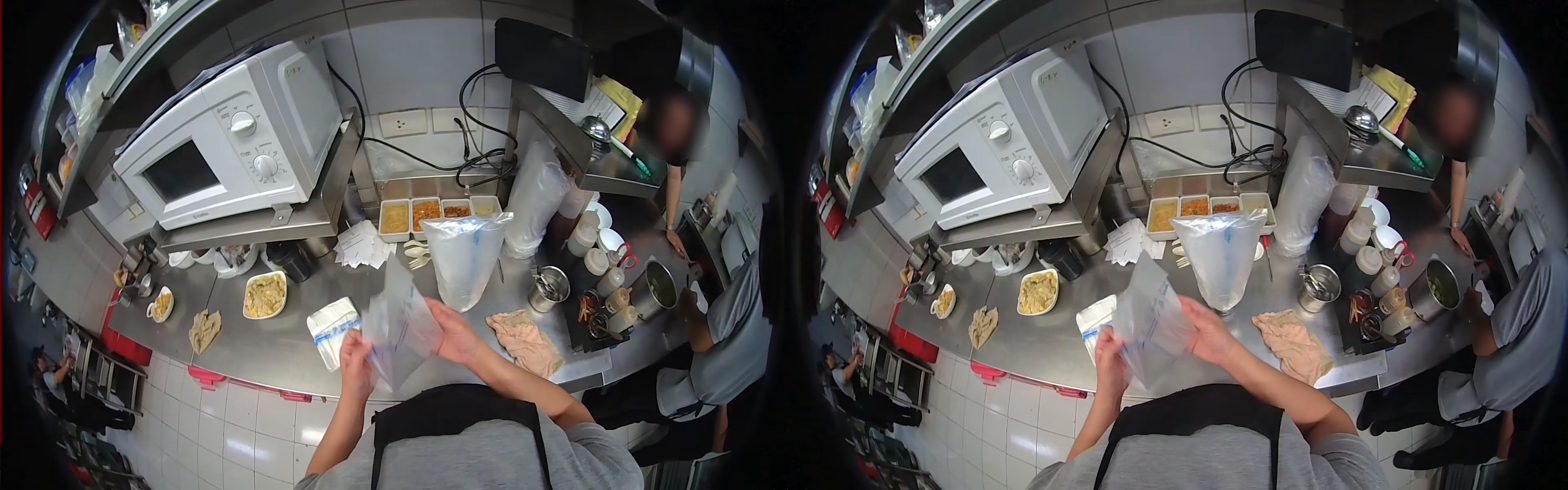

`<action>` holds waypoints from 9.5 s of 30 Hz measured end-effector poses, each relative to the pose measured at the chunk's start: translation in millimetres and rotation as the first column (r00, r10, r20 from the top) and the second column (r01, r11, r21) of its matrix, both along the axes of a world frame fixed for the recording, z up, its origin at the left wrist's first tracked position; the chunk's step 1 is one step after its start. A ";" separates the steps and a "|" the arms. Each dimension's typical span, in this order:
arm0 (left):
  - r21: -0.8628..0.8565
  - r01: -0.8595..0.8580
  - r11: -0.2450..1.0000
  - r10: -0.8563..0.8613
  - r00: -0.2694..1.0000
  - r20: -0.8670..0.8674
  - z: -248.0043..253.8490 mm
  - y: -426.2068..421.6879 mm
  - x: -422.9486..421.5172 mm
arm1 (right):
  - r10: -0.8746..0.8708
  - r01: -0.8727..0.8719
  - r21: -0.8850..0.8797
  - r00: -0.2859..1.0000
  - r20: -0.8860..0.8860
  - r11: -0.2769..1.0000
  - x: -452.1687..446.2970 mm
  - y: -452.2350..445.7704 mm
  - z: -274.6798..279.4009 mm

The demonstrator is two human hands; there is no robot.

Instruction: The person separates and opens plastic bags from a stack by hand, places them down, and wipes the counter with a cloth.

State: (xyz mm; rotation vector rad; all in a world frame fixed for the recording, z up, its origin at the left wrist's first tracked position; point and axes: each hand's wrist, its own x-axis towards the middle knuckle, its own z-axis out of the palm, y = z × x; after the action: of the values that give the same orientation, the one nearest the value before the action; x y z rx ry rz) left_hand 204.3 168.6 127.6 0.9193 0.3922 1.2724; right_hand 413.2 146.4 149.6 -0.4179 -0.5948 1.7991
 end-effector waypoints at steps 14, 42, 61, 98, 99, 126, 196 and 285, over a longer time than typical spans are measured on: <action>0.106 0.306 0.946 -0.092 0.566 -0.819 20.3 45.2 24.1 | -0.608 0.178 0.582 0.201 0.768 0.794 33.3 -13.8 13.2; 0.172 0.449 0.877 -0.351 0.842 -0.409 67.3 34.0 100.0 | -0.709 -0.051 0.764 0.336 0.619 0.643 79.5 -58.6 70.3; 0.362 0.320 0.875 -0.222 0.932 -0.287 72.5 13.4 108.1 | -0.493 0.240 0.431 0.465 0.735 0.870 86.1 -59.5 77.2; 0.035 -0.342 0.939 0.258 0.633 -0.730 -117.9 82.7 190.6 | -0.669 0.740 0.456 -0.011 0.743 0.495 101.5 67.7 -75.3; 0.180 -0.322 0.929 0.343 0.576 -0.742 -112.7 80.4 175.2 | -0.625 0.658 0.496 -0.049 0.779 0.567 114.0 61.6 -92.1; 0.172 0.259 0.950 -0.188 0.921 -0.342 78.1 31.3 8.4 | -0.554 0.017 0.630 0.492 0.671 0.777 16.1 9.5 69.0; 0.709 -0.116 0.695 0.706 -0.073 -0.704 -55.9 44.8 35.8 | -0.502 0.292 0.585 -0.315 0.805 0.756 123.9 -75.7 -115.6; 0.022 0.657 0.753 -0.657 0.749 0.086 56.9 29.7 103.4 | -0.233 0.249 -0.040 0.942 0.241 0.968 111.1 -15.1 42.9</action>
State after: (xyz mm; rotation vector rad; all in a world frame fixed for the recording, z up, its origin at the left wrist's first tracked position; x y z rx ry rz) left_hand 307.7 198.3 184.5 0.8786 -0.0168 0.6455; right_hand 524.3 131.3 192.5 -0.7289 -0.6158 1.5490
